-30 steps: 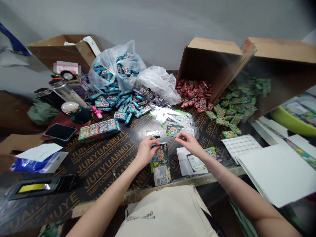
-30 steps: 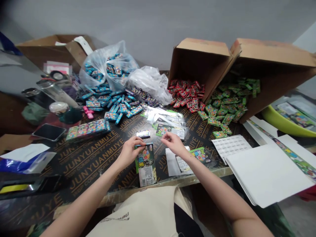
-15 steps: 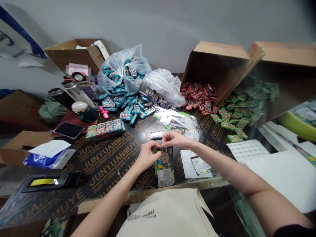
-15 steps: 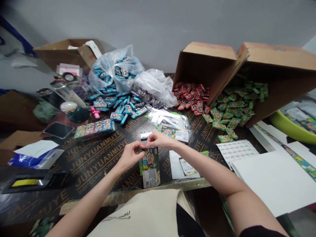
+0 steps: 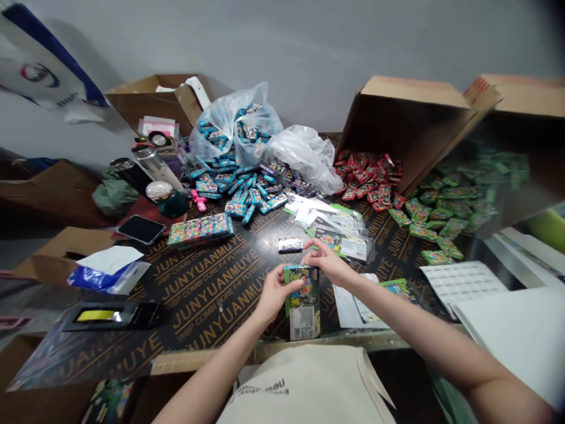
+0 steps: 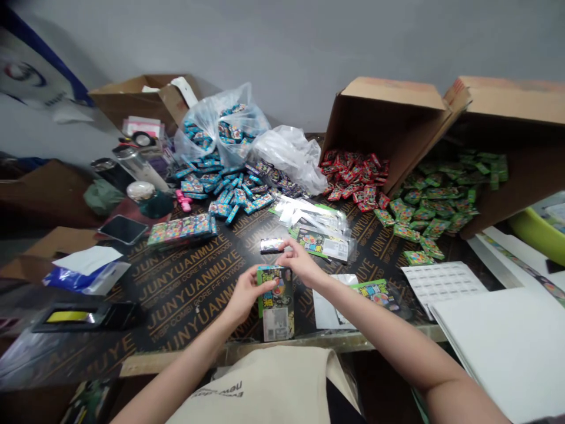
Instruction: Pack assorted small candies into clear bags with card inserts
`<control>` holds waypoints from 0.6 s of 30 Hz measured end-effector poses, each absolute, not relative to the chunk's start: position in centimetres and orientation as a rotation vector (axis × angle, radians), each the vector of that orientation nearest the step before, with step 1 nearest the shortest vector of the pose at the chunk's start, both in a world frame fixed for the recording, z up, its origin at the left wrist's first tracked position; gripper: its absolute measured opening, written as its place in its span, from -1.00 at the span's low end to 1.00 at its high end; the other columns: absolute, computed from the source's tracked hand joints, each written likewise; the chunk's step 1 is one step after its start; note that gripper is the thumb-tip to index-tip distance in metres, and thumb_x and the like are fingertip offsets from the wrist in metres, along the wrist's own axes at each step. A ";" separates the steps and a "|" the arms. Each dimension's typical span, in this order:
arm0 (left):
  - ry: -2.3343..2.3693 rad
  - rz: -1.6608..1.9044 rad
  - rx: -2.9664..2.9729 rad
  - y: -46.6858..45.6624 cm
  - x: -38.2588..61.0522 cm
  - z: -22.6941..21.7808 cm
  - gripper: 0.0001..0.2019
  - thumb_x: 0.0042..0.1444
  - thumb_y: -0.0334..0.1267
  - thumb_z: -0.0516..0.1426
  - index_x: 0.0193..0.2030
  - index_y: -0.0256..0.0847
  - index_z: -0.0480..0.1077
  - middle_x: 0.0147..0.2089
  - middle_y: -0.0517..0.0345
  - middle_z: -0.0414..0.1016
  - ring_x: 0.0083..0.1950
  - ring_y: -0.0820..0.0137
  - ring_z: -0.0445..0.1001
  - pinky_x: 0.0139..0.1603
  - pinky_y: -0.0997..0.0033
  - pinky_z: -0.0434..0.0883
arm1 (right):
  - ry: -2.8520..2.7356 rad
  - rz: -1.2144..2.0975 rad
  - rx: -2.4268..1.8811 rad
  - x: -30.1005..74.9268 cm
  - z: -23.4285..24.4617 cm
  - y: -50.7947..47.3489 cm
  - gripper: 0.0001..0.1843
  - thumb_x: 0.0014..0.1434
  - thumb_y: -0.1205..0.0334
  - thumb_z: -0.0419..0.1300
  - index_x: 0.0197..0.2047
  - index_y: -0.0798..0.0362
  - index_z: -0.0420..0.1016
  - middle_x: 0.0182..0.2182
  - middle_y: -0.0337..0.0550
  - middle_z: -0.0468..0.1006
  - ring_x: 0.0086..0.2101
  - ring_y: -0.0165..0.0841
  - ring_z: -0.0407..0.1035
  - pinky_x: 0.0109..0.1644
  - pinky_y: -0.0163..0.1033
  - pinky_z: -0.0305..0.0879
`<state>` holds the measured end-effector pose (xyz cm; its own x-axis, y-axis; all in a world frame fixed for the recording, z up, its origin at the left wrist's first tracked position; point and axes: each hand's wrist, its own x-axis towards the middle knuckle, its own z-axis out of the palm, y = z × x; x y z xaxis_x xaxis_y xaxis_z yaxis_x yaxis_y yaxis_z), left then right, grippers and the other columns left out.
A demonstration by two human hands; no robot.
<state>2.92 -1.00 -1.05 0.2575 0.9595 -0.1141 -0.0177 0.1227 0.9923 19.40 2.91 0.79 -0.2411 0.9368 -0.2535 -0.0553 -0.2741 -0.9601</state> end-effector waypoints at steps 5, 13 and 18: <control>1.227 1.039 1.569 0.4 -2.8 1.7 -0.72 0.03 -0.21 0.13 -0.13 -0.28 0.42 -0.19 0.05 0.53 -0.19 0.28 0.48 -0.11 0.31 0.38 | -1.584 0.899 -1.553 22.8 -1.4 4.9 -0.53 0.00 0.03 0.13 -0.02 0.00 0.23 -0.10 0.00 0.43 -0.08 -0.18 0.32 -0.07 -0.05 0.22; 1.987 0.692 2.579 12.0 -13.6 0.7 -0.56 0.12 -0.43 -0.11 0.16 -0.31 0.21 0.19 -0.09 0.24 0.24 0.16 0.13 0.23 0.04 0.03 | -2.334 0.157 -2.057 32.2 -6.4 7.5 -0.13 -0.15 -0.05 0.24 0.20 0.07 0.10 0.10 0.21 0.22 0.10 0.07 0.08 0.08 0.19 -0.06; 1.987 0.528 2.629 13.4 -14.6 -3.7 -0.58 0.10 -0.35 -0.06 0.12 -0.35 0.26 0.16 -0.17 0.27 0.21 0.05 0.16 0.19 -0.06 0.02 | -2.465 0.235 -1.842 33.4 -6.9 8.4 -0.17 -0.10 0.07 0.19 0.22 0.17 0.07 -0.02 0.15 0.33 -0.03 -0.08 0.24 -0.01 -0.15 0.14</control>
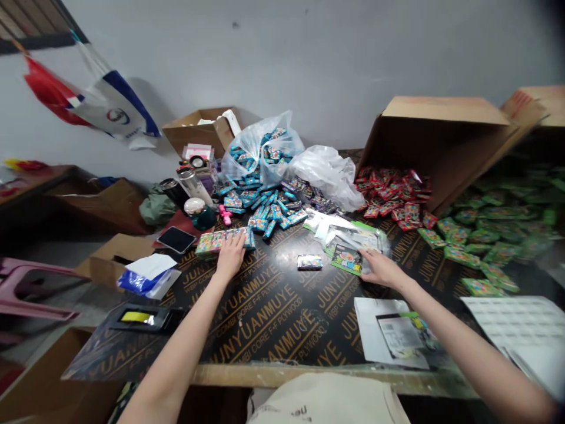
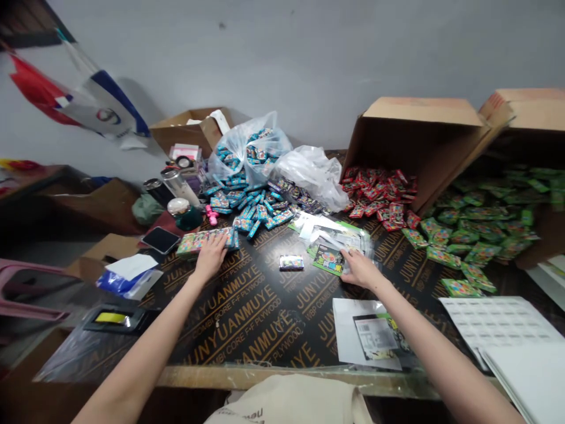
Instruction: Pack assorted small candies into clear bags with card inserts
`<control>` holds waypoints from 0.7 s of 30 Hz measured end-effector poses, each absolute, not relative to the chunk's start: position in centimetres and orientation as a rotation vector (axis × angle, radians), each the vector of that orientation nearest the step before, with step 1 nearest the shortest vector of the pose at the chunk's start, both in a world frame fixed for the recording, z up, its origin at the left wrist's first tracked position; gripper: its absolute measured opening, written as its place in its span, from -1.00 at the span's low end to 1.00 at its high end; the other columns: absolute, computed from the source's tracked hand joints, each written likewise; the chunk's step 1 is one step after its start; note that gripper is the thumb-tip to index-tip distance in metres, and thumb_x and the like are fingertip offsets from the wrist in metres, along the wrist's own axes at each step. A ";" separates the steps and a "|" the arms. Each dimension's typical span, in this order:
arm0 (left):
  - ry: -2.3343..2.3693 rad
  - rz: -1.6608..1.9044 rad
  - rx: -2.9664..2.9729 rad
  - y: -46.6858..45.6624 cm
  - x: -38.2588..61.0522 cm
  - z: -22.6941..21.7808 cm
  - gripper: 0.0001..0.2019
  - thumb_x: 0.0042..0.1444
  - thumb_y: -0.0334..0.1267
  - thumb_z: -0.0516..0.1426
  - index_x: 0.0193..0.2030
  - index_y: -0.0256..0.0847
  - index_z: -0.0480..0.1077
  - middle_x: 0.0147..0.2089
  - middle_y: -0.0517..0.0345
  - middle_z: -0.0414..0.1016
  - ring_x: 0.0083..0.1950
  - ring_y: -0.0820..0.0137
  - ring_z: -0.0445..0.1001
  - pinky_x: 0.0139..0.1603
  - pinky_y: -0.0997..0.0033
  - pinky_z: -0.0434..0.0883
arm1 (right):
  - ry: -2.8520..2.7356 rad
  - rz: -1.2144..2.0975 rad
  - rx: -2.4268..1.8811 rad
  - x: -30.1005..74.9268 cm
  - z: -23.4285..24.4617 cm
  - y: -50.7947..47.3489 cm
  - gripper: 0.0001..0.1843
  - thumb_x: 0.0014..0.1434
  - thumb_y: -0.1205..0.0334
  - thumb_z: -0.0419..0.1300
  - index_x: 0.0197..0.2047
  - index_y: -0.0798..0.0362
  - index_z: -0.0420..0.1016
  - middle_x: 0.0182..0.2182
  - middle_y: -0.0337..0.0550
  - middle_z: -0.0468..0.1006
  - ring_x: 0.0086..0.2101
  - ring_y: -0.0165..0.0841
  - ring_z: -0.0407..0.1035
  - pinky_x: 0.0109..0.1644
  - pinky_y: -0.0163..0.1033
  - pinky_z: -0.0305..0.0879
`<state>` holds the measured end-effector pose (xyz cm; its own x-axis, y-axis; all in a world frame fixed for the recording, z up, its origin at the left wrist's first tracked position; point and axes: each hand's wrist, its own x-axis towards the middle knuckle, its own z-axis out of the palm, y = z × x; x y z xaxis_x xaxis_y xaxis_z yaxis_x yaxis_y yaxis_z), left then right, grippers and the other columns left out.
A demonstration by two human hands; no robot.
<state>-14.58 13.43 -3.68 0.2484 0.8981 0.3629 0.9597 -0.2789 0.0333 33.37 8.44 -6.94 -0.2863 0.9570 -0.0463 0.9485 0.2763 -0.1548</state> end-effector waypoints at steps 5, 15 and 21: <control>-1.759 -0.511 -2.304 13.3 -14.6 -5.2 -0.49 0.15 -0.17 -0.07 0.19 -0.41 0.14 0.23 -0.25 0.15 0.29 0.00 -0.01 0.21 -0.12 -0.10 | -2.251 0.373 -1.921 33.3 -6.1 9.3 -0.05 -0.25 0.03 0.33 0.22 -0.02 0.08 -0.11 0.06 0.32 -0.04 -0.03 0.19 -0.03 -0.07 0.04; -1.937 -1.237 -2.618 9.0 -4.6 -3.4 -0.43 0.07 -0.06 0.05 0.19 -0.28 0.15 0.26 -0.16 0.12 0.29 0.17 0.03 0.25 0.05 -0.01 | -1.770 0.453 -1.879 34.0 -1.8 12.0 -0.71 -0.02 0.03 0.12 -0.42 0.12 0.38 -0.55 -0.20 0.37 -0.45 -0.35 0.26 -0.30 -0.24 0.11; -2.131 -2.868 -2.872 5.1 2.2 -0.1 -0.32 0.03 0.09 0.03 0.24 -0.22 0.07 0.18 -0.08 0.26 0.21 0.18 0.21 0.19 0.17 0.12 | -1.446 1.046 -1.250 24.1 2.3 7.3 -0.71 -0.02 0.00 0.16 -0.37 0.05 0.30 -0.56 -0.29 0.37 -0.52 -0.42 0.26 -0.36 -0.29 0.18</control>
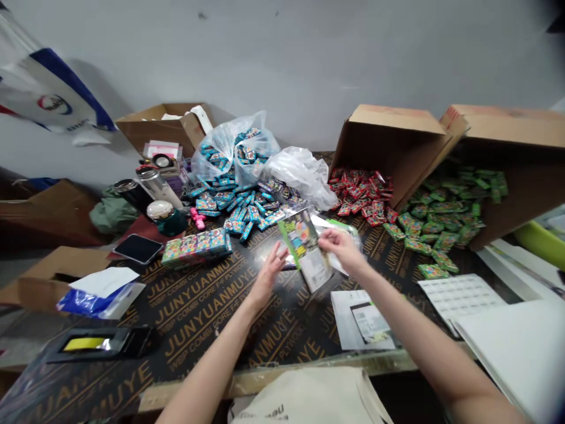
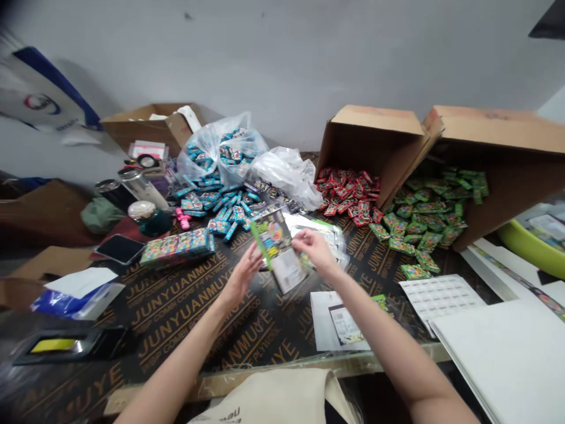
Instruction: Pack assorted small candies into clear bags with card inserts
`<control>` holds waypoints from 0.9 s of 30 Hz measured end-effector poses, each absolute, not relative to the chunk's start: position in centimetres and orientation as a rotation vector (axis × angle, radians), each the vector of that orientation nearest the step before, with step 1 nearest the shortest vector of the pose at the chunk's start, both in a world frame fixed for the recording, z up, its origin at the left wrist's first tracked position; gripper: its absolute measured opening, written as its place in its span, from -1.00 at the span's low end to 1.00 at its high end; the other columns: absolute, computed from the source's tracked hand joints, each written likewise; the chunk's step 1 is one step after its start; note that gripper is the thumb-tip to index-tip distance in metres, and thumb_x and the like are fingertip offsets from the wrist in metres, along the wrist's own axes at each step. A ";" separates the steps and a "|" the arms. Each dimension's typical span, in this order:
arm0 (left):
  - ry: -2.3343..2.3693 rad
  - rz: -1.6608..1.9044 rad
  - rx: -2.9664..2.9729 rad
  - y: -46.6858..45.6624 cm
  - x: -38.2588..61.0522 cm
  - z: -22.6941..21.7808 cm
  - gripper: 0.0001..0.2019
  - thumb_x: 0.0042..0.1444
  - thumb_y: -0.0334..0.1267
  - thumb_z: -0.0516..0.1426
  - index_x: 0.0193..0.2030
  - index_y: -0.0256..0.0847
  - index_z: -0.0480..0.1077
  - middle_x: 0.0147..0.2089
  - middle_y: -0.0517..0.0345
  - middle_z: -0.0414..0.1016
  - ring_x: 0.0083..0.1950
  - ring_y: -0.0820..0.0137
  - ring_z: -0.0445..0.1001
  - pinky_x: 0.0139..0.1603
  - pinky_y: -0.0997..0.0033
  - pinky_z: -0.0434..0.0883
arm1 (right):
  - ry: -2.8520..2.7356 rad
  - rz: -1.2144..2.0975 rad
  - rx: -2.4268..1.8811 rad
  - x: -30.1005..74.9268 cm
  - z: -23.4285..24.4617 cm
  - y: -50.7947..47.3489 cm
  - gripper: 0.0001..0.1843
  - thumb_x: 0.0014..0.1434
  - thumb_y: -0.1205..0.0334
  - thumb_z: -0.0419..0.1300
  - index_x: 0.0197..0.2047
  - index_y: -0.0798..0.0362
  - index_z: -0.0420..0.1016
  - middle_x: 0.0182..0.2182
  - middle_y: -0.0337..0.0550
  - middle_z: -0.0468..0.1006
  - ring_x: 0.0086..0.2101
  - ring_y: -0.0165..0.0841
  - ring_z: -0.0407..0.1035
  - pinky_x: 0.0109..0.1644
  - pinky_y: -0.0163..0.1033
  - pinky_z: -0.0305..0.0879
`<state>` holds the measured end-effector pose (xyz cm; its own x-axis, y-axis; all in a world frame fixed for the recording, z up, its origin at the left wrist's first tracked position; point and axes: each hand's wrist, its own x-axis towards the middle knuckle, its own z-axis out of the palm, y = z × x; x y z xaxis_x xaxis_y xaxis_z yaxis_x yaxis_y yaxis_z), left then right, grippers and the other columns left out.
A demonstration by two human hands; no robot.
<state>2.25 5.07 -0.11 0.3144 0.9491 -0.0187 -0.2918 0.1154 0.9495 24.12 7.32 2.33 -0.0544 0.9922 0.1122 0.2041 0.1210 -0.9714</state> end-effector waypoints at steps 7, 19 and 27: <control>0.542 0.869 0.526 0.9 4.0 0.9 -0.37 0.00 0.17 -0.06 0.02 -0.31 0.35 -0.10 -0.07 0.50 -0.06 0.14 0.44 0.00 0.19 0.29 | -1.428 0.372 -1.466 16.4 0.3 0.8 -0.22 -0.20 0.06 0.33 0.09 -0.03 0.13 -0.08 -0.02 0.33 -0.04 -0.11 0.18 0.06 0.02 0.06; 0.692 0.790 0.920 -0.5 1.9 0.2 -0.44 -0.27 -0.11 0.25 -0.05 -0.25 0.41 -0.15 0.05 0.49 -0.06 0.14 0.38 -0.07 0.30 0.28 | -2.238 0.658 -1.051 20.0 3.9 2.6 -0.64 -0.18 -0.06 0.33 -0.46 0.05 0.43 -0.50 -0.23 0.41 -0.33 -0.30 0.27 -0.06 -0.13 0.08; 0.778 0.761 0.930 -0.8 1.9 1.5 -0.62 -0.12 -0.22 0.21 -0.11 -0.30 0.45 -0.23 0.04 0.53 -0.23 0.29 0.44 -0.14 0.40 0.28 | -2.178 0.943 -1.083 21.0 4.5 2.8 -0.22 -0.19 0.02 0.34 0.12 -0.03 0.23 -0.13 -0.13 0.43 -0.16 -0.24 0.27 0.02 -0.11 0.11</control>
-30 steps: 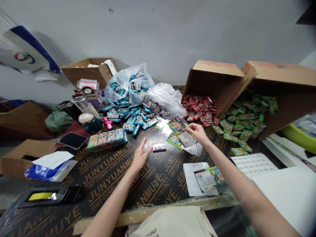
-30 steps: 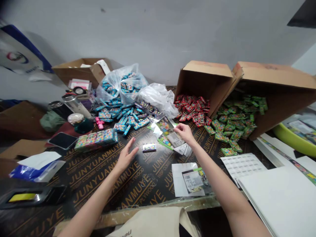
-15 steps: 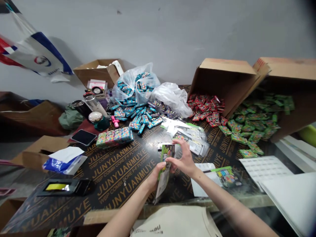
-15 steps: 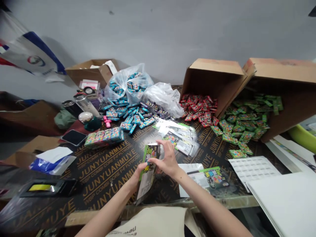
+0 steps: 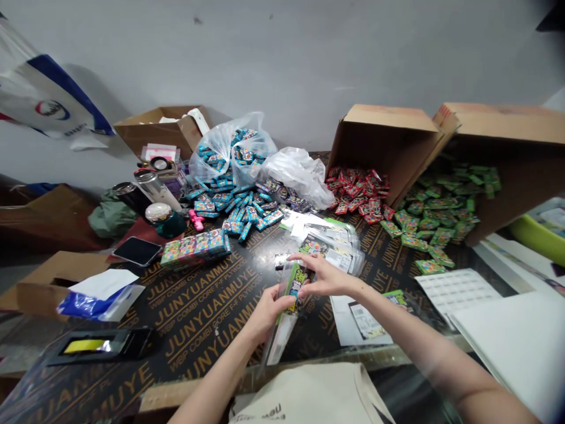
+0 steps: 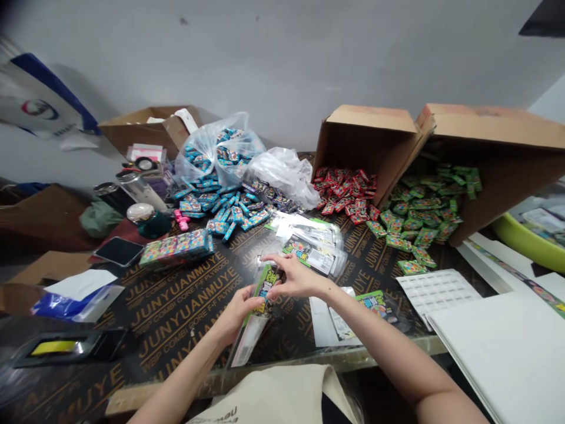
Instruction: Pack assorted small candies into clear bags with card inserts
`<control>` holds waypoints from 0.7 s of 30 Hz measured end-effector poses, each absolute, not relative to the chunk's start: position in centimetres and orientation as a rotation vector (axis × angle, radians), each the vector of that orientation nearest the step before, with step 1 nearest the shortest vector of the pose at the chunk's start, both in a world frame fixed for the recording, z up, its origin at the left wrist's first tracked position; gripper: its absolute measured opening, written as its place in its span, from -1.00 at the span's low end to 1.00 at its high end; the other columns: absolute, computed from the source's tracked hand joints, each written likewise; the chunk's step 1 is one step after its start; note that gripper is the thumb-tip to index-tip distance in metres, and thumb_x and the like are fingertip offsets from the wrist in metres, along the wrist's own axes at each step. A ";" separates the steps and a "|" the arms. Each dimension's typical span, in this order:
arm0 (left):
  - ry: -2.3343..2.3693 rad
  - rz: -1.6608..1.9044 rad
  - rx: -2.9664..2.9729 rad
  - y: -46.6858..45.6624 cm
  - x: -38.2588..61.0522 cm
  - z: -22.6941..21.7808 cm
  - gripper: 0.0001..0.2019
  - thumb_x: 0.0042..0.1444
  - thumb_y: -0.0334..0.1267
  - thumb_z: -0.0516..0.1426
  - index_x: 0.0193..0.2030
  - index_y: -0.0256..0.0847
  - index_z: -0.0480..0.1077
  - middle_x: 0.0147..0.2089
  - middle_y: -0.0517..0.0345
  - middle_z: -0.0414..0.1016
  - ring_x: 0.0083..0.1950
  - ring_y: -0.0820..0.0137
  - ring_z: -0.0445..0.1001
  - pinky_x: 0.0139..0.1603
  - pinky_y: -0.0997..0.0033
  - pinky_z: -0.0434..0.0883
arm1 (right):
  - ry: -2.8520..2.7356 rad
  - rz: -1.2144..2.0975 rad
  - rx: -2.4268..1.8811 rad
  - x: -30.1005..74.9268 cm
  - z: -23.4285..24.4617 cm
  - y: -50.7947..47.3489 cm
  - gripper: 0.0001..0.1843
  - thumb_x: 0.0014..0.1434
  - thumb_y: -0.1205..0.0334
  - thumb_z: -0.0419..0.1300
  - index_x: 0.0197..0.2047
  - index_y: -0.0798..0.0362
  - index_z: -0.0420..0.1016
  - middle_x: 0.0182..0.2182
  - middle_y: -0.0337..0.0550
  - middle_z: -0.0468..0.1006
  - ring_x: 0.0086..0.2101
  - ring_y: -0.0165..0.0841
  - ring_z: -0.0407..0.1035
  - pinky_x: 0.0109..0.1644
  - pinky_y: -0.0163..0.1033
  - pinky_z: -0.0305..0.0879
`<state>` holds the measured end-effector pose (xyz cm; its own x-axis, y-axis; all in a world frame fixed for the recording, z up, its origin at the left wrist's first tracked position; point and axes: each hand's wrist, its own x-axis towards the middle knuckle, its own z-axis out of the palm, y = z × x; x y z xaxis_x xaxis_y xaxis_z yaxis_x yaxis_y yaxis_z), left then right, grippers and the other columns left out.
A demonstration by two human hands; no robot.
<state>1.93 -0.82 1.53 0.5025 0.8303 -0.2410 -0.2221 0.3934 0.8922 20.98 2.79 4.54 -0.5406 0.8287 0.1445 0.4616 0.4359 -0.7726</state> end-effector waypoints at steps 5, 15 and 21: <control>0.911 0.839 0.788 -0.4 1.7 1.2 -0.68 -0.06 -0.13 0.18 -0.21 -0.32 0.46 -0.42 0.10 0.51 -0.45 0.40 0.39 -0.36 0.46 0.29 | -1.513 0.890 -1.226 19.6 2.6 2.4 -0.14 -0.17 0.12 0.34 0.19 -0.08 0.09 -0.07 -0.12 0.38 -0.06 -0.27 0.27 0.07 -0.10 0.11; 1.192 0.864 1.296 0.5 0.7 -0.3 -0.57 -0.05 -0.01 0.15 -0.73 -0.31 0.27 -0.72 0.27 0.17 -0.65 0.57 0.09 -0.62 0.55 0.02 | -1.279 1.485 -1.124 18.9 0.5 1.4 -0.69 -0.06 0.06 0.25 -0.29 0.08 0.44 -0.51 -0.26 0.47 -0.49 -0.41 0.35 -0.41 -0.31 0.29; 1.060 0.862 1.057 0.8 0.2 -2.2 -0.65 -0.07 -0.03 0.17 -0.34 -0.35 0.43 -0.48 0.10 0.47 -0.50 0.41 0.39 -0.54 0.51 0.28 | -1.241 1.896 -0.980 19.2 -1.9 -1.0 -0.42 -0.24 0.14 0.38 -0.11 0.05 0.36 -0.39 -0.24 0.51 -0.42 -0.36 0.41 -0.39 -0.29 0.34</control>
<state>0.20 0.77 -2.24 0.2769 0.9271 -0.2528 -0.0588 0.2789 0.9585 19.18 -1.01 -1.92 -0.5015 0.8341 -0.2296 -0.1230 -0.3315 -0.9354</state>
